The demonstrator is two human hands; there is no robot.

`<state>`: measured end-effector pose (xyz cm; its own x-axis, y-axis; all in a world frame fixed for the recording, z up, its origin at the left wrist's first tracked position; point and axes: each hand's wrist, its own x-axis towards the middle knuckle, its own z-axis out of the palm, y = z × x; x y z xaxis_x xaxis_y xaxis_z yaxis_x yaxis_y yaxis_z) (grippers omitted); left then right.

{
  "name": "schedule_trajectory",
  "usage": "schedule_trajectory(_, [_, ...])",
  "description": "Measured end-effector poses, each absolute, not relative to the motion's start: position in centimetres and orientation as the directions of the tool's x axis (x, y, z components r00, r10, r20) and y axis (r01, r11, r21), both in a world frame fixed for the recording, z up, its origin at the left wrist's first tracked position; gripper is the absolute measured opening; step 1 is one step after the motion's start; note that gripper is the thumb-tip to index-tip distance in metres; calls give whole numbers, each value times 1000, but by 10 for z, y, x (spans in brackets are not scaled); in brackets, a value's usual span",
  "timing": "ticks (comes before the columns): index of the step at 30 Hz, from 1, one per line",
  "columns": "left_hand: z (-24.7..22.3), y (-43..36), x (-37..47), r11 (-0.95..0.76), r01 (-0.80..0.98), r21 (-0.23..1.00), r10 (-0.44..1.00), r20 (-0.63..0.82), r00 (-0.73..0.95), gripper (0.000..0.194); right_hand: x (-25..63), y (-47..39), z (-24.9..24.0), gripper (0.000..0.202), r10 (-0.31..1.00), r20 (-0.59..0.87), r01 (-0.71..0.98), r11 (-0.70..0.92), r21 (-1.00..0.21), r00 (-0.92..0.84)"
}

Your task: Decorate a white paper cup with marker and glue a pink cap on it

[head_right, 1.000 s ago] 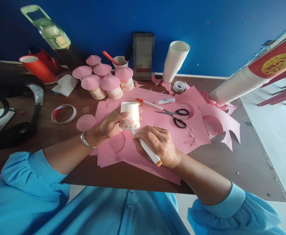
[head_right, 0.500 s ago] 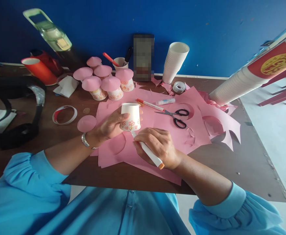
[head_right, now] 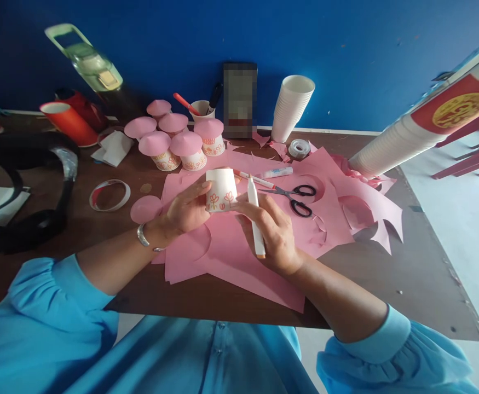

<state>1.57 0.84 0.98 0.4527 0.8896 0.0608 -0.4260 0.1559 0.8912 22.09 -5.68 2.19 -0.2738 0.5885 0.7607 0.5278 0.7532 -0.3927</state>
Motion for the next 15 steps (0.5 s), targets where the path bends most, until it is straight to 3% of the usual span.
schedule_trajectory(6, [13, 5, 12, 139, -352, 926, 862, 62, 503, 30, 220, -48, 17, 64, 647, 682, 579, 716, -390, -341])
schedule_trajectory(12, [14, 4, 10, 59, -295, 954, 837, 113, 535, 41, 221, -44, 18, 58, 597, 700, 540, 765, -351, -392])
schedule_trajectory(15, [14, 6, 10, 149, -354, 923, 849, 65, 524, 53, 222, -45, 19, 56, 586, 722, 546, 765, -342, -369])
